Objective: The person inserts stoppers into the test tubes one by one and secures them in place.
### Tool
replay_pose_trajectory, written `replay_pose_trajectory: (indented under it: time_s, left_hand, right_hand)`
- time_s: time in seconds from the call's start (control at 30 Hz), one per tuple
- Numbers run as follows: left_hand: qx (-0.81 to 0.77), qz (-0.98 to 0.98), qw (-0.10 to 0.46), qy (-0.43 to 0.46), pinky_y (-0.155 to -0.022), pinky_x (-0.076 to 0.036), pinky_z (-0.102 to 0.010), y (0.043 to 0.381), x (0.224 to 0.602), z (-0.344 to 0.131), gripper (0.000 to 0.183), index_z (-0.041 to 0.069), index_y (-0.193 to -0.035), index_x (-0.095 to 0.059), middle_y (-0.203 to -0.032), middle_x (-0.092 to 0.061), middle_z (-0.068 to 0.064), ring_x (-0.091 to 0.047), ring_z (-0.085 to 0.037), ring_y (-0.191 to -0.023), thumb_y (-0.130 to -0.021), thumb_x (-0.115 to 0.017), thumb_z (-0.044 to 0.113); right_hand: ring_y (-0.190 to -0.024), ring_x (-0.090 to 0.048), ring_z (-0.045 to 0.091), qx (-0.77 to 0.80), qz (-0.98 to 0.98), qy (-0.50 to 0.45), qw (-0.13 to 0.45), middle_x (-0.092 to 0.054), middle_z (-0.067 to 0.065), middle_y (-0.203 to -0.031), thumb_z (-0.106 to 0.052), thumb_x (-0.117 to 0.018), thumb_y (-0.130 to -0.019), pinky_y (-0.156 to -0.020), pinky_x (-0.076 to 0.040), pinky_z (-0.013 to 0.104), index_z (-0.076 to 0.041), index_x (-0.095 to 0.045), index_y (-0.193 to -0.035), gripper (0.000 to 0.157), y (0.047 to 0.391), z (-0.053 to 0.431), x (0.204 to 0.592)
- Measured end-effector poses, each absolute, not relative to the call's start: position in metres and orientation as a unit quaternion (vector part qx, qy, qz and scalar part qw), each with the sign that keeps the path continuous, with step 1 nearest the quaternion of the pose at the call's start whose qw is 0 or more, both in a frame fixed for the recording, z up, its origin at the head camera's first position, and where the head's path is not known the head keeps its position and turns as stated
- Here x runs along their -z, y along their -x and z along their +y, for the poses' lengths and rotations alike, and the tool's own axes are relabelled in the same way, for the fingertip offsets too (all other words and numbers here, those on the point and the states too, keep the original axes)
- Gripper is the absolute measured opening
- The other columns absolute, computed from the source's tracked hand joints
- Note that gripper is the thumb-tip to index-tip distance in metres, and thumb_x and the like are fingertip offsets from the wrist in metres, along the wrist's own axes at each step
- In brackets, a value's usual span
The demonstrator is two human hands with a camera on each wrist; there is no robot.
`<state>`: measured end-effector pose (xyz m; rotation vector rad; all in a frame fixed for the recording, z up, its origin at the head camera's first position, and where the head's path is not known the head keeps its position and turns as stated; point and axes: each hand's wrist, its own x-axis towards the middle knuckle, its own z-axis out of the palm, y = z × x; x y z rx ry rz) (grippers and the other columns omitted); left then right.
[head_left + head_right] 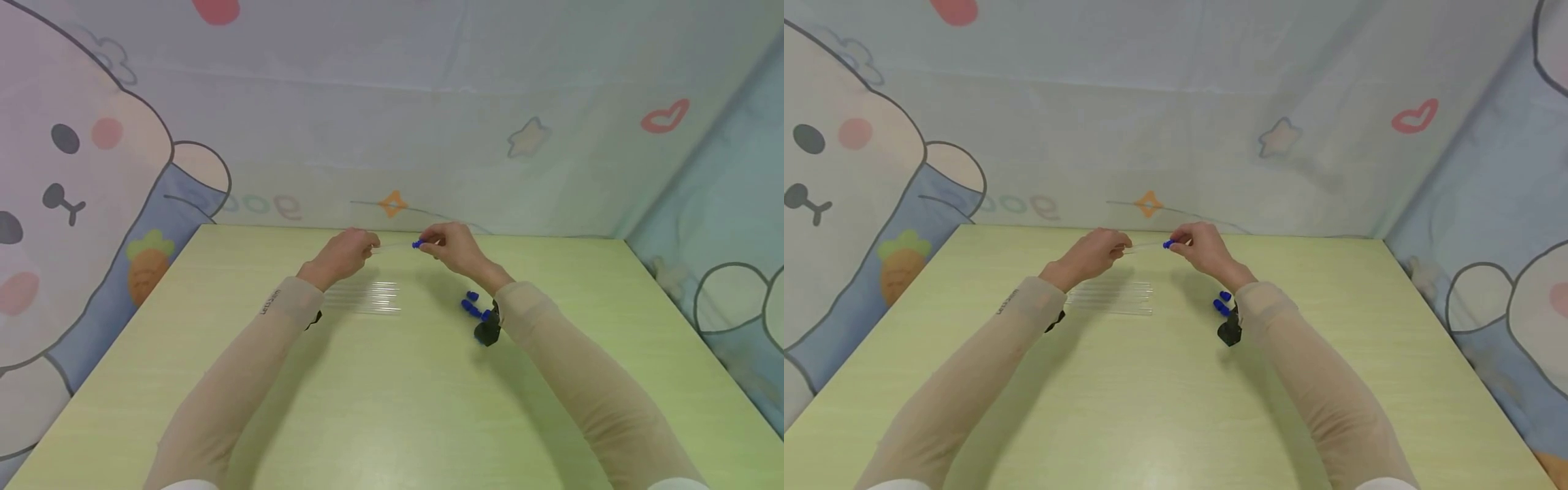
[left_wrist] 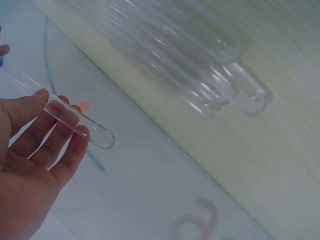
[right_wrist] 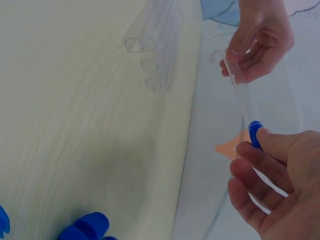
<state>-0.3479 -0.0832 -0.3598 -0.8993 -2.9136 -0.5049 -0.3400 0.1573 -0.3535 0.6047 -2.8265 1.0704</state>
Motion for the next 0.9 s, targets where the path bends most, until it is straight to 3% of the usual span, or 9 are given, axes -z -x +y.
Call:
replay_pose_trajectory:
  time_s: [0.13,0.33,0.6,0.77,0.9]
  left_hand:
    - [0.173,-0.938,0.019,0.3,-0.098,-0.05,-0.04,0.3476,0.3589,-0.0822,0.032,0.001,-0.122,-0.063,-0.124,-0.065,-0.016,-0.06,-0.031,-0.118,-0.095,-0.049,-0.006]
    - [0.189,-0.926,0.02,0.327,-0.096,-0.049,-0.04,0.3508,0.3616,-0.0817,0.035,-0.003,-0.121,-0.063,-0.117,-0.067,-0.02,-0.062,-0.03,-0.106,-0.093,-0.043,-0.008]
    - [0.212,-0.924,0.012,0.319,-0.094,-0.051,-0.041,0.3497,0.3618,-0.0816,0.026,0.001,-0.12,-0.065,-0.118,-0.067,-0.017,-0.064,-0.03,-0.106,-0.096,-0.056,0.004]
    - [0.215,-0.922,0.018,0.32,-0.094,-0.052,-0.039,0.3493,0.3626,-0.0807,0.026,0.001,-0.119,-0.066,-0.118,-0.068,-0.015,-0.065,-0.029,-0.108,-0.095,-0.059,0.009]
    - [0.219,-0.919,0.028,0.328,-0.087,-0.053,-0.035,0.3479,0.3625,-0.0796,0.017,0.001,-0.106,-0.07,-0.103,-0.071,-0.012,-0.066,-0.023,-0.095,-0.095,-0.06,0.008]
  right_hand:
    - [-0.077,-0.067,0.021,-0.351,-0.915,-0.195,0.026,-0.072,0.014,-0.102,-0.014,-0.064,-0.093,-0.068,-0.055,0.028,-0.002,-0.069,-0.11,0.021,0.339,0.1567,0.3539]
    - [-0.079,-0.068,0.027,-0.369,-0.909,-0.192,0.012,-0.071,0.019,-0.103,-0.011,-0.062,-0.094,-0.066,-0.056,0.027,0.0,-0.067,-0.112,0.022,0.3371,0.1576,0.3542]
    - [-0.078,-0.067,0.024,-0.399,-0.9,-0.174,-0.01,-0.07,0.021,-0.104,-0.012,-0.061,-0.095,-0.073,-0.058,0.039,0.001,-0.066,-0.114,0.024,0.3357,0.1594,0.353]
    - [-0.081,-0.067,0.027,-0.405,-0.898,-0.173,-0.008,-0.071,0.019,-0.101,-0.012,-0.06,-0.096,-0.072,-0.058,0.036,0.002,-0.065,-0.114,0.023,0.3348,0.1587,0.3537]
    - [-0.077,-0.065,0.022,-0.41,-0.894,-0.178,-0.004,-0.071,0.019,-0.099,-0.011,-0.059,-0.096,-0.072,-0.058,0.036,0.002,-0.066,-0.109,0.019,0.3346,0.1591,0.3555]
